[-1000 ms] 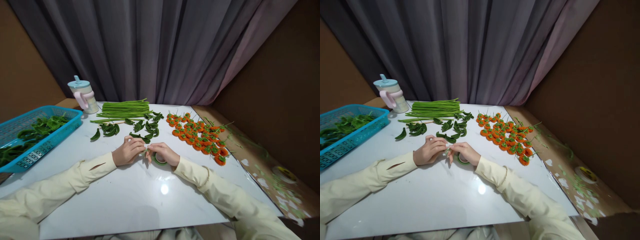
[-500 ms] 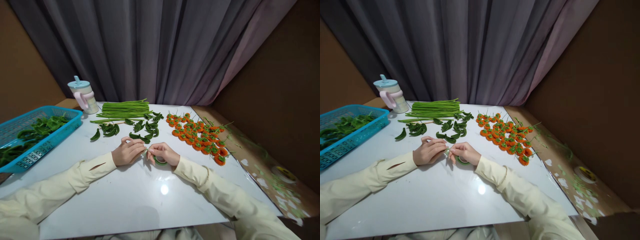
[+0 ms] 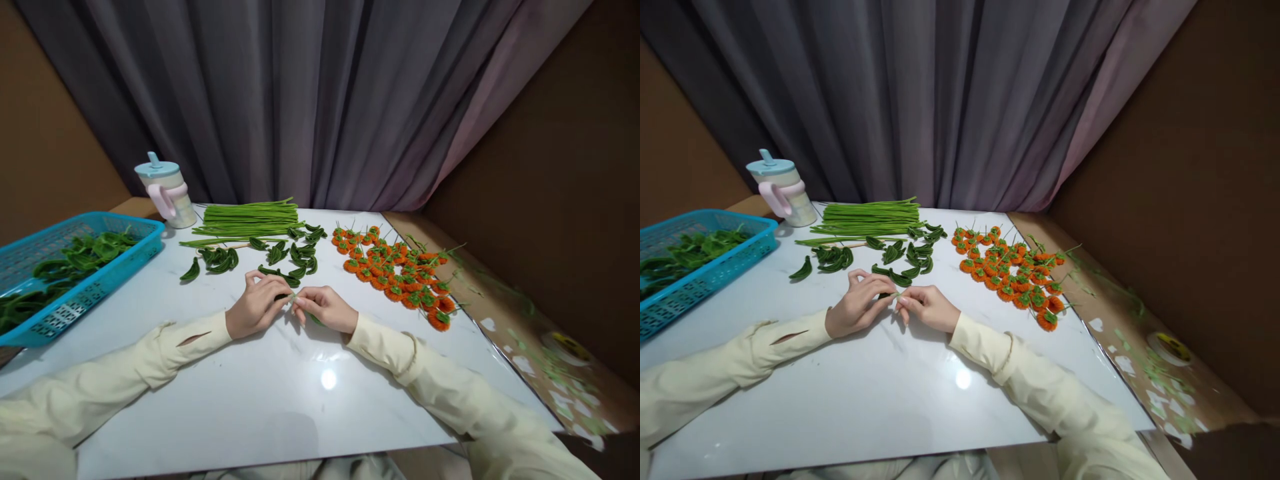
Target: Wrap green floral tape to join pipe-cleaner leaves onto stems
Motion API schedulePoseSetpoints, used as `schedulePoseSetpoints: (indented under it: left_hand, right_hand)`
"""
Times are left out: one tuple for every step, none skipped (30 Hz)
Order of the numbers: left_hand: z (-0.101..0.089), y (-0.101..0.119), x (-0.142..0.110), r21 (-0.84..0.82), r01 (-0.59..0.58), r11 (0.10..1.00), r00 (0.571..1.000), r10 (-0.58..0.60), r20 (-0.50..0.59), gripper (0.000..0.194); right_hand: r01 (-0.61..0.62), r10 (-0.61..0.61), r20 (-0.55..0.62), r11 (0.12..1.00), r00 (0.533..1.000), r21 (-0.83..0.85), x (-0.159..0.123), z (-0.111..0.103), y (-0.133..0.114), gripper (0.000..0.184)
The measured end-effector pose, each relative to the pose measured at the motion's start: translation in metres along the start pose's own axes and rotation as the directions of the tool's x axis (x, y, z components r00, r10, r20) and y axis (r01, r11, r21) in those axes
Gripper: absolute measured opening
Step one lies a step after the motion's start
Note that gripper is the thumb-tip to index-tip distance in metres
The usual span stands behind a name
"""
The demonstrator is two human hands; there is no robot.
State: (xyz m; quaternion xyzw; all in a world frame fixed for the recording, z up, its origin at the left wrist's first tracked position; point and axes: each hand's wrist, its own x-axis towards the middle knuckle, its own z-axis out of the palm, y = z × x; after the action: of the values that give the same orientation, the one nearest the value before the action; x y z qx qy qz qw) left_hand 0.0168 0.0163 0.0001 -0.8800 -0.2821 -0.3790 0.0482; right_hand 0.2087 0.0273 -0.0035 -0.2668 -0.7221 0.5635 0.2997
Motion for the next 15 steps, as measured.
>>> schedulePoseSetpoints:
  left_hand:
    - [0.0003, 0.0007, 0.0003, -0.039, 0.038, 0.998, 0.999, -0.038, 0.017, 0.011]
    - [0.0008, 0.0012, 0.0005, -0.071, 0.069, 0.995, 0.997, -0.067, 0.029, 0.012]
    - [0.0013, 0.0013, 0.0005, -0.096, 0.09, 0.991, 0.996, -0.087, 0.034, 0.012]
    - [0.0019, 0.0011, 0.0005, -0.113, 0.104, 0.988, 0.994, -0.1, 0.035, 0.012]
    - [0.0025, 0.0008, 0.0004, -0.123, 0.112, 0.986, 0.993, -0.109, 0.035, 0.012]
    - [0.0031, 0.0005, 0.0003, -0.127, 0.118, 0.985, 0.993, -0.114, 0.036, 0.013]
    - [0.0036, 0.0002, 0.0002, -0.13, 0.122, 0.984, 0.992, -0.118, 0.039, 0.013]
    - [0.0039, 0.0, 0.0001, -0.131, 0.127, 0.983, 0.992, -0.122, 0.042, 0.014]
    - [0.0041, 0.0, 0.0001, -0.134, 0.133, 0.982, 0.991, -0.128, 0.047, 0.014]
    - [0.0041, 0.0003, 0.0002, -0.137, 0.143, 0.98, 0.989, -0.137, 0.054, 0.015]
    - [0.0038, 0.0007, 0.0005, -0.141, 0.155, 0.978, 0.987, -0.148, 0.064, 0.016]
    - [0.0034, 0.0013, 0.0009, -0.146, 0.169, 0.975, 0.984, -0.16, 0.077, 0.016]
    - [0.0028, 0.0019, 0.0015, -0.151, 0.186, 0.971, 0.981, -0.174, 0.091, 0.015]
    - [0.002, 0.0025, 0.0023, -0.155, 0.204, 0.967, 0.976, -0.189, 0.104, 0.015]
    - [0.0011, 0.003, 0.0033, -0.158, 0.22, 0.962, 0.972, -0.204, 0.114, 0.014]
  right_hand:
    - [0.02, -0.021, -0.018, 0.998, 1.0, -0.066, 0.0, 0.0, 0.0006, 0.041]
    - [0.044, -0.049, -0.035, 0.99, 0.998, -0.137, -0.0001, 0.0002, 0.0008, 0.041]
    - [0.071, -0.083, -0.049, 0.975, 0.995, -0.209, -0.0003, 0.0005, 0.0008, 0.04]
    - [0.1, -0.122, -0.063, 0.955, 0.991, -0.279, -0.0004, 0.001, 0.0007, 0.039]
    - [0.128, -0.163, -0.074, 0.93, 0.984, -0.346, -0.0005, 0.0015, 0.0006, 0.038]
    - [0.152, -0.202, -0.082, 0.9, 0.976, -0.408, -0.0006, 0.0019, 0.0006, 0.037]
    - [0.171, -0.237, -0.086, 0.869, 0.968, -0.464, -0.0006, 0.0023, 0.0009, 0.036]
    - [0.187, -0.267, -0.085, 0.837, 0.96, -0.513, -0.0007, 0.0024, 0.0016, 0.035]
    - [0.204, -0.293, -0.075, 0.806, 0.953, -0.556, -0.0007, 0.0024, 0.0025, 0.035]
    - [0.224, -0.319, -0.058, 0.772, 0.946, -0.595, -0.0007, 0.0021, 0.0037, 0.034]
    - [0.248, -0.346, -0.035, 0.735, 0.937, -0.631, -0.0006, 0.0017, 0.0051, 0.033]
    - [0.275, -0.376, -0.009, 0.693, 0.926, -0.666, -0.0006, 0.0012, 0.0065, 0.033]
    - [0.3, -0.406, 0.016, 0.646, 0.914, -0.702, -0.0007, 0.0007, 0.0078, 0.032]
    - [0.317, -0.435, 0.035, 0.596, 0.9, -0.738, -0.0007, 0.0003, 0.0089, 0.031]
    - [0.322, -0.46, 0.046, 0.543, 0.887, -0.775, -0.0008, 0.0001, 0.0096, 0.029]
